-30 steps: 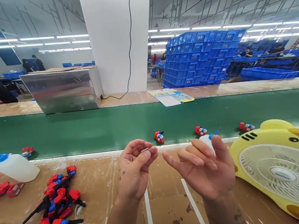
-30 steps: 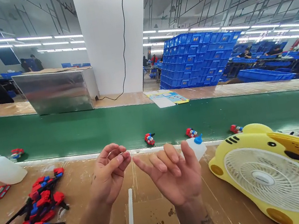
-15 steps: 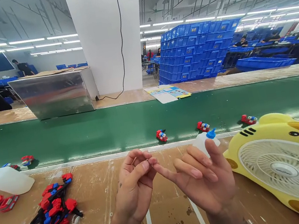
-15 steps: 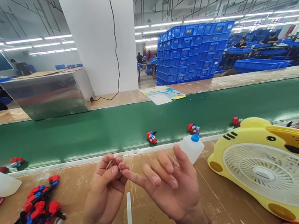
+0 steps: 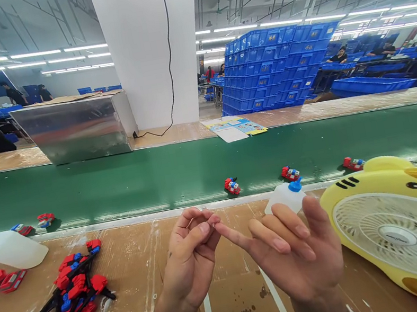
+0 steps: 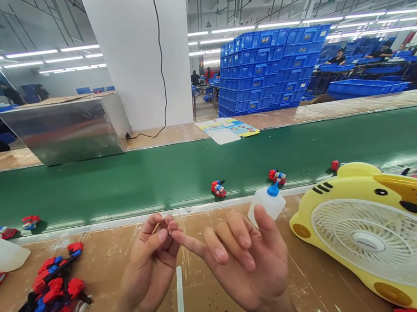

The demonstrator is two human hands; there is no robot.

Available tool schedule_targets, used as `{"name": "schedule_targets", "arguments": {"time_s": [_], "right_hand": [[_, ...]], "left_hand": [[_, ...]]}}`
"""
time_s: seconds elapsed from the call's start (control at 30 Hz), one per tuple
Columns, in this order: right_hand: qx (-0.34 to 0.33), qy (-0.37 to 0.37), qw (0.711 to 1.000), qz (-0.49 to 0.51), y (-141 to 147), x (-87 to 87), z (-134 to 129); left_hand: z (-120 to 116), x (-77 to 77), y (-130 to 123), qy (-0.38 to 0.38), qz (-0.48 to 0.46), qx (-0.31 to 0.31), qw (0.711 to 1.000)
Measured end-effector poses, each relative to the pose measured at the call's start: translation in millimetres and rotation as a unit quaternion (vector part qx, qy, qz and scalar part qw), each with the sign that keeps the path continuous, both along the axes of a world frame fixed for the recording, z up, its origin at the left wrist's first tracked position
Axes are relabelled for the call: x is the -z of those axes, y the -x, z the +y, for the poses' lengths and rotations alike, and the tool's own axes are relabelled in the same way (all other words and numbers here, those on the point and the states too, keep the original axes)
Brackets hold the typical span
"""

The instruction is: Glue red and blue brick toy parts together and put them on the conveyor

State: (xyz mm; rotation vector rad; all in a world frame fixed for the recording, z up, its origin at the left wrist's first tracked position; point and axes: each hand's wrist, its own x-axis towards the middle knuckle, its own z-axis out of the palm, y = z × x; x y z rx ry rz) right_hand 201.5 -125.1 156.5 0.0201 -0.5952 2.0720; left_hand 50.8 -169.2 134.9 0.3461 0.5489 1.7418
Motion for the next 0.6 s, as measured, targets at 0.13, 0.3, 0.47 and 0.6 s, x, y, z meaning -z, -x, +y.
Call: {"name": "schedule_targets", "arguments": {"time_s": [0.13, 0.3, 0.47, 0.6], "right_hand": [[0.014, -0.009, 1.0, -0.008, -1.1, -0.5, -0.1], [0.03, -0.013, 0.999, -0.017, -1.9, 0.0, 0.9], [0.029, -0.011, 0.999, -0.011, -1.3, 0.8, 0.8], [0.027, -0.017, 0.999, -0.009, 0.9, 1.0, -0.1]], "left_hand": [[0.2, 0.4, 1.4, 0.003, 0.024, -0.014, 1.0], [2.1, 1.9, 1.3, -0.005, 0.043, -0.018, 0.999], [3.6, 2.0, 2.0, -0.006, 0.045, -0.019, 0.999], [3.8, 0.3, 2.9, 0.0, 0.045, -0.02, 0.999]]}}
